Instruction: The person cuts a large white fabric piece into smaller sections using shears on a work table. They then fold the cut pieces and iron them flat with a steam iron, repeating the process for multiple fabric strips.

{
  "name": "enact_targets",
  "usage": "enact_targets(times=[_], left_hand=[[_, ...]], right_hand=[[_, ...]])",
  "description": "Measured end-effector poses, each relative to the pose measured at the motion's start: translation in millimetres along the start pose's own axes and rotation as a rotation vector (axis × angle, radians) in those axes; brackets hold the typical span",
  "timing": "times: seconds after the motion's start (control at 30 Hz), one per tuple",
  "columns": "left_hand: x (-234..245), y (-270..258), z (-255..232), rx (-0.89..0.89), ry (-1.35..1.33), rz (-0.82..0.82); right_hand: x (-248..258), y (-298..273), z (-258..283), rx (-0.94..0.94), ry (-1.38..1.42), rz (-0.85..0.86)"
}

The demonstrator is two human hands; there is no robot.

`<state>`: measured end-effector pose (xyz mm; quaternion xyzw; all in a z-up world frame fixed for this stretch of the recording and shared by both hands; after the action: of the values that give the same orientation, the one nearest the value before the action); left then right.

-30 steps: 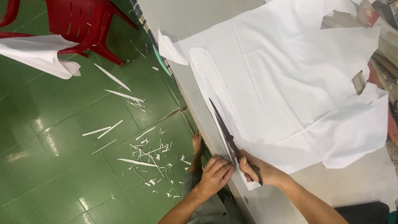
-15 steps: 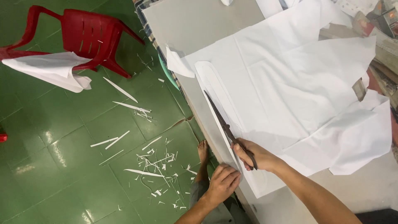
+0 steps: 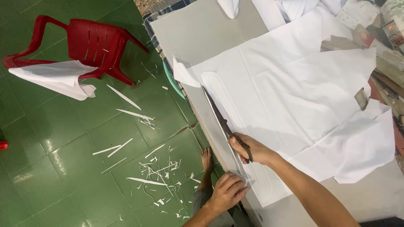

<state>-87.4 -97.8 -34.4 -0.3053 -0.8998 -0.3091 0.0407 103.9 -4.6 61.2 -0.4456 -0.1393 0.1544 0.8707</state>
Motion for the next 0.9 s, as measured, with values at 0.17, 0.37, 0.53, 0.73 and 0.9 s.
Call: enact_targets(times=[0.17,0.37,0.53,0.73,0.9], left_hand=[[74.3,77.9,66.0,0.076,0.3,-0.14],[128.0,179.1,140.3,0.294,0.629,-0.087],[108.3,160.0,146.9,0.462,0.822,0.012],[95.5,156.6,146.2,0.406,0.904,-0.066],[91.8,149.2,156.3,0.445,0.854,-0.065]], right_hand=[[0.4,4.5,-5.7,0.079,-0.01,0.019],[4.6,8.4,-9.4,0.1,-0.013,0.003],[8.2,14.3,-4.9,0.101,0.021,0.006],[12.6,14.4,16.3,0.098,-0.019,-0.031],[17.8,17.4,18.3,0.096,-0.057,-0.015]])
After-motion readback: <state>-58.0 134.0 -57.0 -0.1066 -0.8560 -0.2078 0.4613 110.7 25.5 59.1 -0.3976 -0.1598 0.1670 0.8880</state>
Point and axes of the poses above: each hand's wrist, its own y-axis towards the middle knuckle, its own x-axis out of the back of the hand, z = x × y, the point moved 1 cm from there along y, towards the middle knuckle, and after that the axes turned 13 degrees about -y, right-handed, at the moved point
